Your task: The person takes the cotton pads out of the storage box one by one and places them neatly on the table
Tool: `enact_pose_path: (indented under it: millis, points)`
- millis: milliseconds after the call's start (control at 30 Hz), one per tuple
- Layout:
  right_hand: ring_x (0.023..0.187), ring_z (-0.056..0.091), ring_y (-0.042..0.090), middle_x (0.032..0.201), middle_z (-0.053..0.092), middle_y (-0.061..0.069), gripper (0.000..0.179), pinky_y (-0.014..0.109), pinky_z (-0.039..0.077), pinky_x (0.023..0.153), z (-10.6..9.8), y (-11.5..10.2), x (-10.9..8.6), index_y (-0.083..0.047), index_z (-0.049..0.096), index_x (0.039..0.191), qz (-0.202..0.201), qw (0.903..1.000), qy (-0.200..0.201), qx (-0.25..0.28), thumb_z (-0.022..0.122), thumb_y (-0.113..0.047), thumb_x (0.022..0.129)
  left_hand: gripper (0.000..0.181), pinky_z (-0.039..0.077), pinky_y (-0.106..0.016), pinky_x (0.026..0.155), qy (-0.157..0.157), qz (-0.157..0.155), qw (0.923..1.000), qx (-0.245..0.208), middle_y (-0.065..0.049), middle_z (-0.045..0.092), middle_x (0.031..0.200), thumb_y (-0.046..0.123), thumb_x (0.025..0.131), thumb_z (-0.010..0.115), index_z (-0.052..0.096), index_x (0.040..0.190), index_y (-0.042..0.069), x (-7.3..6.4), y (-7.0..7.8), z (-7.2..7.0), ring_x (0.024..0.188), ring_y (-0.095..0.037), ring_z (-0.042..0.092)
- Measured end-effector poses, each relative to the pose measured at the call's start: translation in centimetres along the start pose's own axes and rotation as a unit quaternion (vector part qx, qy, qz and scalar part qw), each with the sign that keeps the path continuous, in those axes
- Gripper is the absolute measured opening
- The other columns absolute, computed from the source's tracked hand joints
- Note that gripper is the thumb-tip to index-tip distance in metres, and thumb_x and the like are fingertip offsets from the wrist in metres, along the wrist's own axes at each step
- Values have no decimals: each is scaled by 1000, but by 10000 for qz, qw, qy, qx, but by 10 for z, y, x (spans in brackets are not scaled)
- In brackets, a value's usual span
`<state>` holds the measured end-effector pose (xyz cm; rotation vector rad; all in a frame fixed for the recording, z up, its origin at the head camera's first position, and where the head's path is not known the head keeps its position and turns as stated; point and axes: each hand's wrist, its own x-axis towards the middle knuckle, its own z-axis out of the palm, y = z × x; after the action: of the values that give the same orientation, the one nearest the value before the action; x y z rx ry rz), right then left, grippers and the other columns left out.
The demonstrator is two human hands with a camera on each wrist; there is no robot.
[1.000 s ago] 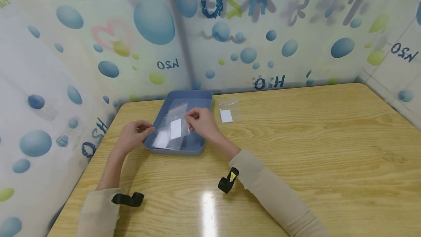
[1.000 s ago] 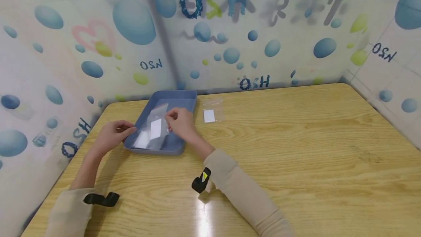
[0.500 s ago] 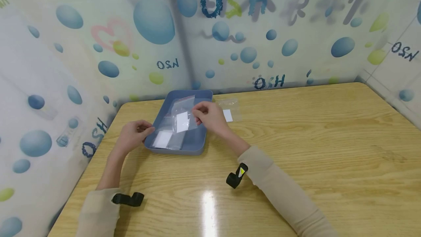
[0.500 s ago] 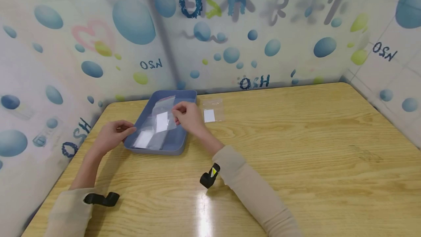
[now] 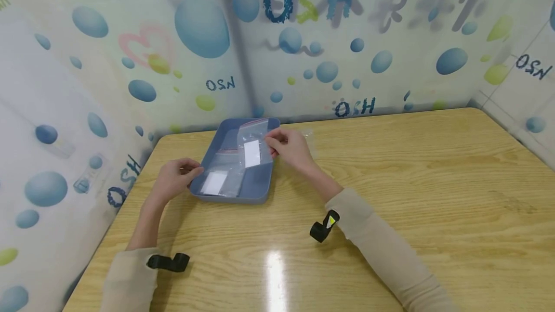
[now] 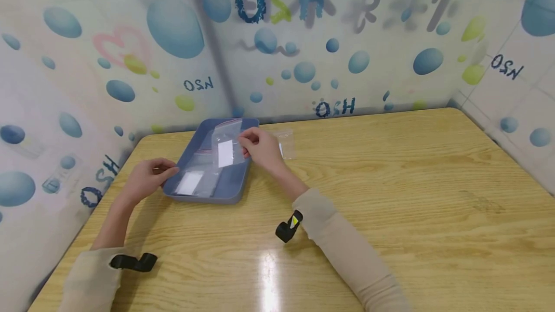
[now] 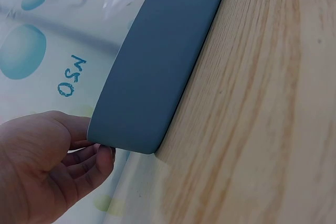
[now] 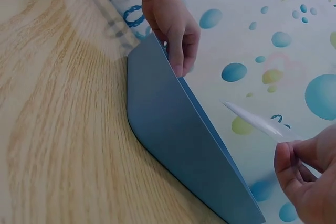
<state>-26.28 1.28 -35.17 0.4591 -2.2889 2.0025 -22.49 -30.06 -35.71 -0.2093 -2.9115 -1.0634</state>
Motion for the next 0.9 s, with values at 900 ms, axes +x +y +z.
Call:
enact_pose_path:
  millis: [900]
  points:
    - [69,61,16,86,63,16,22,31,56,68,-60,11,4,5,68,111,163,9995,235,133,62,-14,102,29,51,-30,58,8,-23,10000,46,-20,70,95,19,101,65,67,111,-8,0,0,0,68,-18,62]
